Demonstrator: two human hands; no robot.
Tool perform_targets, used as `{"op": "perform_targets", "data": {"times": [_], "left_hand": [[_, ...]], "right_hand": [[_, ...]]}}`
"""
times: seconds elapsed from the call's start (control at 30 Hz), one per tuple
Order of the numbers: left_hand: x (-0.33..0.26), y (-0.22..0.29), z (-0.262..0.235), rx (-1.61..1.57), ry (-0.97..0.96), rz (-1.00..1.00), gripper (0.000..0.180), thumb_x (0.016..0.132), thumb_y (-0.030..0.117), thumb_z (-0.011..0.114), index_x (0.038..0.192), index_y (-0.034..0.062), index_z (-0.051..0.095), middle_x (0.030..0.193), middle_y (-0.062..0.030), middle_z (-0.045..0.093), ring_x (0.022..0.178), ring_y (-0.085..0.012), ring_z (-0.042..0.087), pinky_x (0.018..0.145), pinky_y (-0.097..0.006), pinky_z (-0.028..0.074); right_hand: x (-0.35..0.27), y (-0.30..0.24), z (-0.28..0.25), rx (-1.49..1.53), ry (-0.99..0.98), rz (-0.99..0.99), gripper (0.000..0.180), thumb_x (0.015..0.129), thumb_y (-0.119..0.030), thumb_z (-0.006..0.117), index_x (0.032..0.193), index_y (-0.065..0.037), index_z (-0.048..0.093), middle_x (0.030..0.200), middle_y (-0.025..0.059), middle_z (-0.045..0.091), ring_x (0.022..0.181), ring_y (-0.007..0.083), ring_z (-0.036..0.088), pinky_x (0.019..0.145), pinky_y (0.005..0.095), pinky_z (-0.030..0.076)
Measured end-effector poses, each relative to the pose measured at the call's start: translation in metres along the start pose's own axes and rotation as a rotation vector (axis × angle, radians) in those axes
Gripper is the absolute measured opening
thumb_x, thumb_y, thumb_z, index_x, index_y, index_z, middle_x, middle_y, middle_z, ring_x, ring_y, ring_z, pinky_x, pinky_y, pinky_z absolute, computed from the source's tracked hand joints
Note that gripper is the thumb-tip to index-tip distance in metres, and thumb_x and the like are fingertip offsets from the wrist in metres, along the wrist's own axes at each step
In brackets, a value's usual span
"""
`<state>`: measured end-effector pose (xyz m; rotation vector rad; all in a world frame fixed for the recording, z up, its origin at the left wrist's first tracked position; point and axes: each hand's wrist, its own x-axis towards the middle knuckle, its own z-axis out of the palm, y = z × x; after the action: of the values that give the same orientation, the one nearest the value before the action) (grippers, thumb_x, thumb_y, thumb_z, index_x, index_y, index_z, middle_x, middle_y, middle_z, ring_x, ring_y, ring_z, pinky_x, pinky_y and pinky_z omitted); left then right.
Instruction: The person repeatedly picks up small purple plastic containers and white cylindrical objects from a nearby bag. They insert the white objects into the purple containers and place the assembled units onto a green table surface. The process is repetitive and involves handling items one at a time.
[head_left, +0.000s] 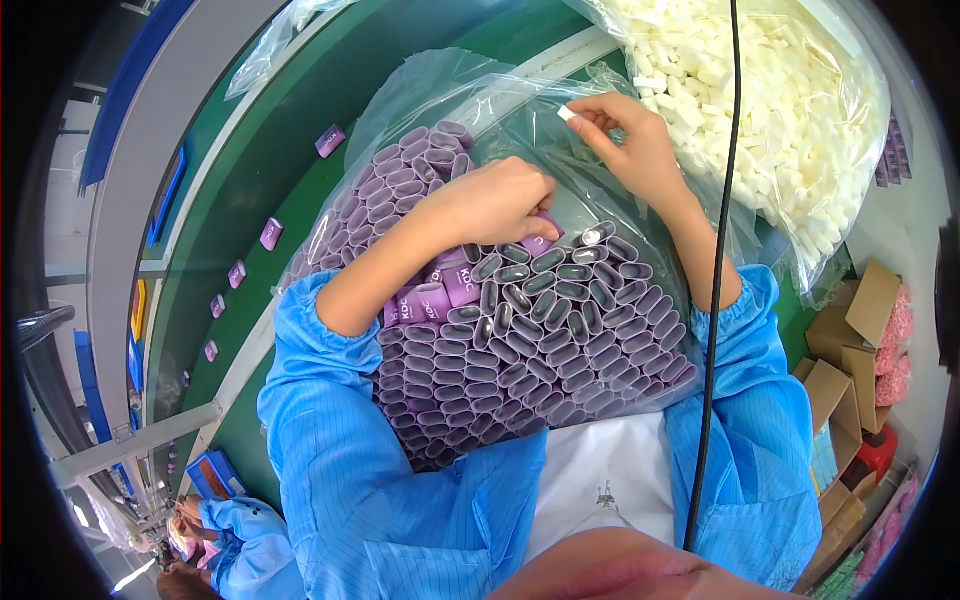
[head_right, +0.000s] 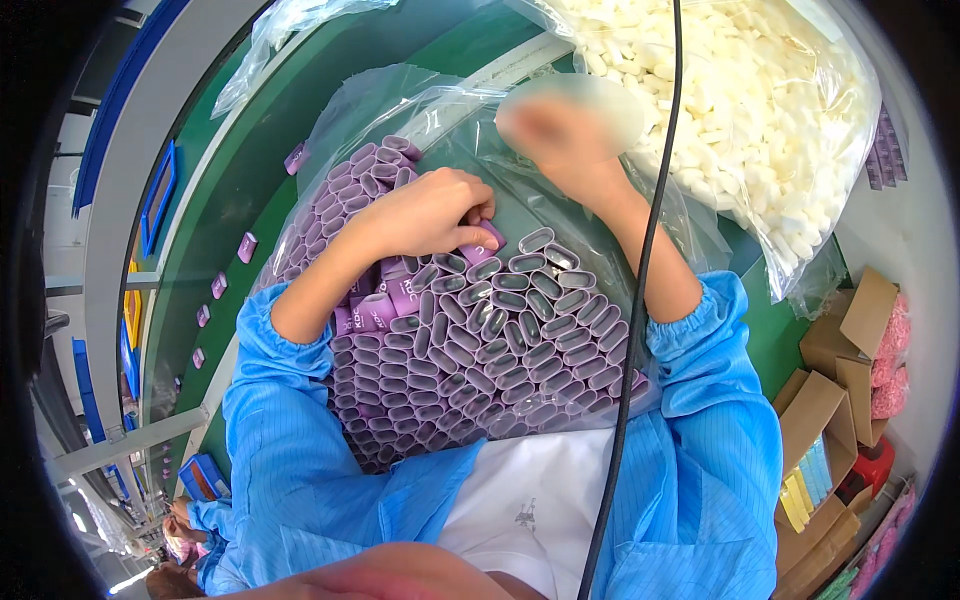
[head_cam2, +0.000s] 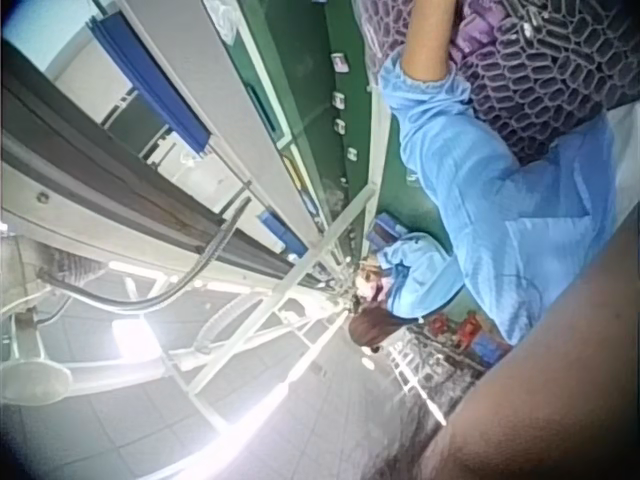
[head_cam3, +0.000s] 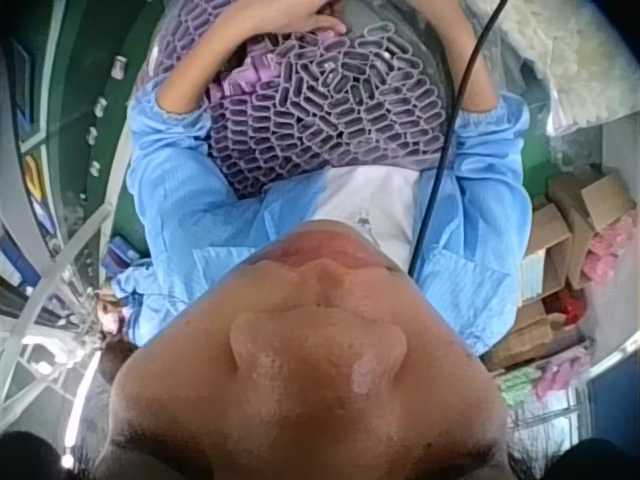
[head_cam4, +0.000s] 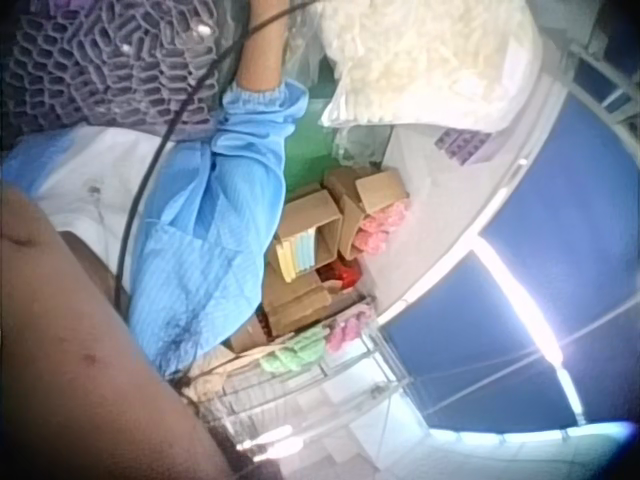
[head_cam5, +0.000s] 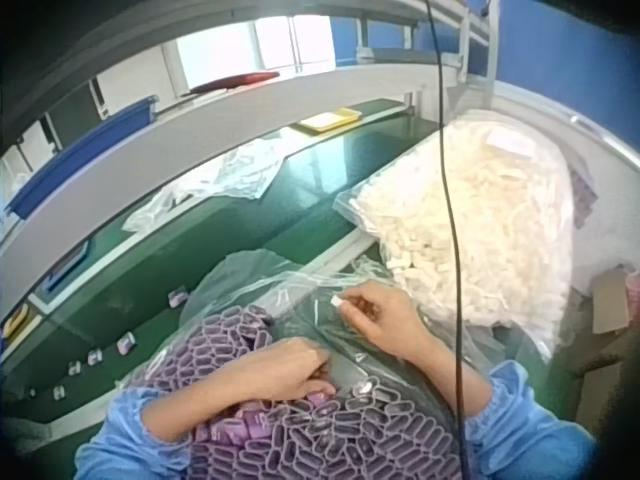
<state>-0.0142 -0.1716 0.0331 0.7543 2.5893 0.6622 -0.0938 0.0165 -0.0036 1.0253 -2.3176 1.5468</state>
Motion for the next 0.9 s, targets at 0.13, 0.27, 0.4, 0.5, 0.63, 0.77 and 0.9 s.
{"op": "perform_targets", "data": {"times": [0.13,0.27,0.4,0.5,0.63,0.77,0.9], "left_hand": [[0.000,0.003,-0.008,-0.134,-0.039,-0.090,0.027,0.076,0.017,0.076,0.085,-0.0026,0.059,0.075,-0.0117,0.063,0.071,-0.0221,0.063,0.065,-0.033,0.048],[0.007,-0.010,-0.004,-0.544,0.266,-0.157,0.030,0.074,0.014,0.079,0.094,-0.0009,0.062,0.082,-0.0079,0.067,0.077,-0.0143,0.064,0.069,-0.029,0.050],[0.011,-0.021,-0.007,-0.458,0.663,-0.077,0.030,0.074,0.007,0.078,0.102,0.0012,0.069,0.093,-0.0073,0.069,0.088,-0.0149,0.065,0.079,-0.028,0.052],[0.012,-0.014,-0.002,-0.430,0.760,-0.022,0.025,0.073,0.006,0.078,0.097,0.0024,0.072,0.096,-0.0071,0.068,0.090,-0.0153,0.065,0.081,-0.029,0.053],[0.013,-0.011,0.001,-0.388,0.788,0.002,0.024,0.073,0.005,0.078,0.096,0.0040,0.072,0.097,-0.0075,0.068,0.090,-0.0152,0.065,0.082,-0.030,0.056],[0.011,-0.007,-0.001,-0.530,0.737,0.021,0.024,0.073,0.002,0.077,0.097,0.0041,0.072,0.096,-0.0079,0.068,0.090,-0.0158,0.065,0.083,-0.030,0.056],[0.008,-0.006,-0.008,-0.720,0.684,0.028,0.024,0.074,0.000,0.076,0.097,0.0017,0.072,0.098,-0.0085,0.068,0.090,-0.0156,0.065,0.083,-0.029,0.056]], "right_hand": [[0.001,-0.004,-0.001,-0.014,-0.002,-0.024,0.017,0.084,-0.014,0.069,0.096,-0.002,0.068,0.082,0.0096,0.065,0.066,0.0154,0.060,0.062,0.0282,0.049],[0.001,-0.008,-0.002,0.172,0.055,-0.043,0.016,0.083,-0.010,0.069,0.096,-0.002,0.068,0.083,0.0090,0.064,0.068,0.0161,0.060,0.064,0.0279,0.049],[0.000,-0.014,-0.004,0.177,0.020,-0.166,0.015,0.081,-0.006,0.069,0.096,-0.002,0.069,0.083,0.0090,0.064,0.070,0.0175,0.061,0.065,0.0282,0.048],[0.000,-0.019,-0.003,0.064,0.019,-0.245,0.012,0.080,-0.002,0.069,0.092,-0.002,0.068,0.083,0.0089,0.064,0.071,0.0182,0.061,0.065,0.0277,0.048],[-0.002,-0.021,0.000,0.059,0.033,-0.188,0.010,0.079,-0.001,0.070,0.088,-0.002,0.068,0.083,0.0072,0.064,0.072,0.0164,0.061,0.065,0.0272,0.048],[-0.003,-0.010,0.001,0.328,-0.026,-0.085,0.010,0.078,-0.003,0.072,0.087,-0.002,0.068,0.084,0.0054,0.065,0.074,0.0142,0.061,0.067,0.0268,0.049],[0.000,-0.015,-0.005,0.447,-0.045,-0.139,0.010,0.078,-0.003,0.072,0.087,-0.001,0.068,0.084,0.0051,0.065,0.077,0.0143,0.061,0.068,0.0270,0.049]]}}
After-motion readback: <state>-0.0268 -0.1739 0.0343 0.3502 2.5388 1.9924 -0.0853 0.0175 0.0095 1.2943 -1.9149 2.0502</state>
